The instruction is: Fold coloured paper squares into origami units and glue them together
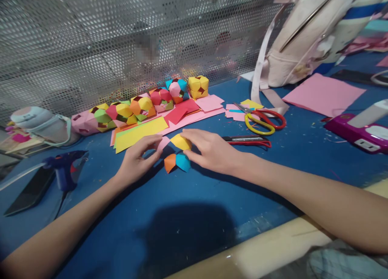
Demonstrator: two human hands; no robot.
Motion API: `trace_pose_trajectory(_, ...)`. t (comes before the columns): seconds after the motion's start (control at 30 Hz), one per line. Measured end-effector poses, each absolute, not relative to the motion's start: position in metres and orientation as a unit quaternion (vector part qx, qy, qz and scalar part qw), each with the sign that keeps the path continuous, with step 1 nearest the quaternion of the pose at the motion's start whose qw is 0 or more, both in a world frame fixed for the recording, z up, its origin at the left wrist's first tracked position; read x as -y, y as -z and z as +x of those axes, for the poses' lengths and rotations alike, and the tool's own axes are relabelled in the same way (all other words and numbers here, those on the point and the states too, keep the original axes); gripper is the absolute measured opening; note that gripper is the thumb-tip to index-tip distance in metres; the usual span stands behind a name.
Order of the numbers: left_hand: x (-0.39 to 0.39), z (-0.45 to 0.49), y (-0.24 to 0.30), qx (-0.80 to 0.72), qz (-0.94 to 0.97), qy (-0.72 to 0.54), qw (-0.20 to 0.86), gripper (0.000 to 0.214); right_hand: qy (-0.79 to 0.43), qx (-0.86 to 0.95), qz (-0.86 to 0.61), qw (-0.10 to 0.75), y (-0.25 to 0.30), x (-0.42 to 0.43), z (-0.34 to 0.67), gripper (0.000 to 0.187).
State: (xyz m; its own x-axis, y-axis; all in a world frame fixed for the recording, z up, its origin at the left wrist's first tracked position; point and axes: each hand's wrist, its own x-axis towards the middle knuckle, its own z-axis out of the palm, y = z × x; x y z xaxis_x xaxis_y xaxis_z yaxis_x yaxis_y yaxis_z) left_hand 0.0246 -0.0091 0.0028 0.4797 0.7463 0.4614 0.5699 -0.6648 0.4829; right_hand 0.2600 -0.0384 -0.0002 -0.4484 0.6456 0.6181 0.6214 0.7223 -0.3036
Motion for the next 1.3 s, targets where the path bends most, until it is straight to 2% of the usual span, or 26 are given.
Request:
trace_pose_trajectory(0.73, 0.024, 0.033, -0.004, -0.375, 0.848, -0.354, 0.122, 0.025, 0.093, 0.866, -0.331, 0.363, 0.007, 0.036, 0.257, 0.029)
trace_pose_trajectory(1.0, 0.024, 0.032, -0.002, -0.378, 0.844, -0.362, 0.116, 0.025, 0.086, 0.869, -0.337, 0.351, 0.007, 0.036, 0.258, 0.030)
trace_pose_trajectory(1.3, 0.026, 0.033, 0.001, -0.347, 0.864, -0.361, 0.051, 0.023, 0.078, 0.867, -0.340, 0.357, 0.013, 0.038, 0.254, 0.030)
